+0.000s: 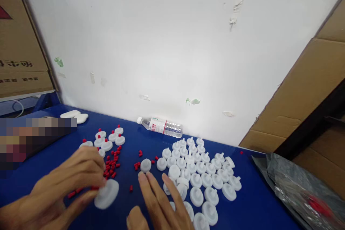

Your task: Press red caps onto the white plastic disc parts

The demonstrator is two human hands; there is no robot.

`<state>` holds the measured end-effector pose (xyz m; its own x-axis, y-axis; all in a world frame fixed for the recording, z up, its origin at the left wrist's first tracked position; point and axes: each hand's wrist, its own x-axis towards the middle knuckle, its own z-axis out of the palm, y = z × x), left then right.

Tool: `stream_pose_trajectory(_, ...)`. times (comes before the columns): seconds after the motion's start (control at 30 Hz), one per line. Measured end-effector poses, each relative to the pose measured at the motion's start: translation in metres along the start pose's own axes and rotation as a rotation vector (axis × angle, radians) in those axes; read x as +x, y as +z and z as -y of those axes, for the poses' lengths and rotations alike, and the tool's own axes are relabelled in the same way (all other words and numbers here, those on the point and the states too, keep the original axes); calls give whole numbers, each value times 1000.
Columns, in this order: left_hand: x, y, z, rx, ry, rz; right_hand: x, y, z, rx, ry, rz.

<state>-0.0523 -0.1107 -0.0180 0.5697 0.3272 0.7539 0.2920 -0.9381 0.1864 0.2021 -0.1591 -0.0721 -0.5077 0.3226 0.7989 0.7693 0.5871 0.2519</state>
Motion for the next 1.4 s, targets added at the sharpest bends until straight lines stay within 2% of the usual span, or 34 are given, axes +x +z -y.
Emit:
stream_pose_trajectory(0.1,10,-18,27,278,133,-29,-2,0,-9,-14,125,30)
stream_pose_trajectory(0.2,16,-36,54,399,193,128,-8,1,-18,-90,226,113)
stream_pose_trajectory(0.3,15,-48,71,521,74,348,-16,1,-27,-216,169,253)
stream_pose_trajectory(0.4,10,-52,81,600,-73,467,-23,1,-33,-308,48,349)
stream_pose_trajectory(0.6,-7,-58,92,679,-223,526,-28,4,-35,-333,20,385)
stream_pose_trajectory(0.8,-20,-66,93,706,-353,580,-31,5,-37,-360,33,376)
stream_pose_trajectory(0.9,-12,-65,88,709,-343,546,-31,6,-38,-398,29,353)
stream_pose_trajectory(1.1,8,-44,70,580,-90,450,-30,7,-39,-443,13,328)
stream_pose_trajectory(1.33,-3,-8,56,457,31,521,-26,3,-36,-354,28,344)
stream_pose_trajectory(1.4,-5,-6,55,447,36,473,-24,1,-36,-368,44,344)
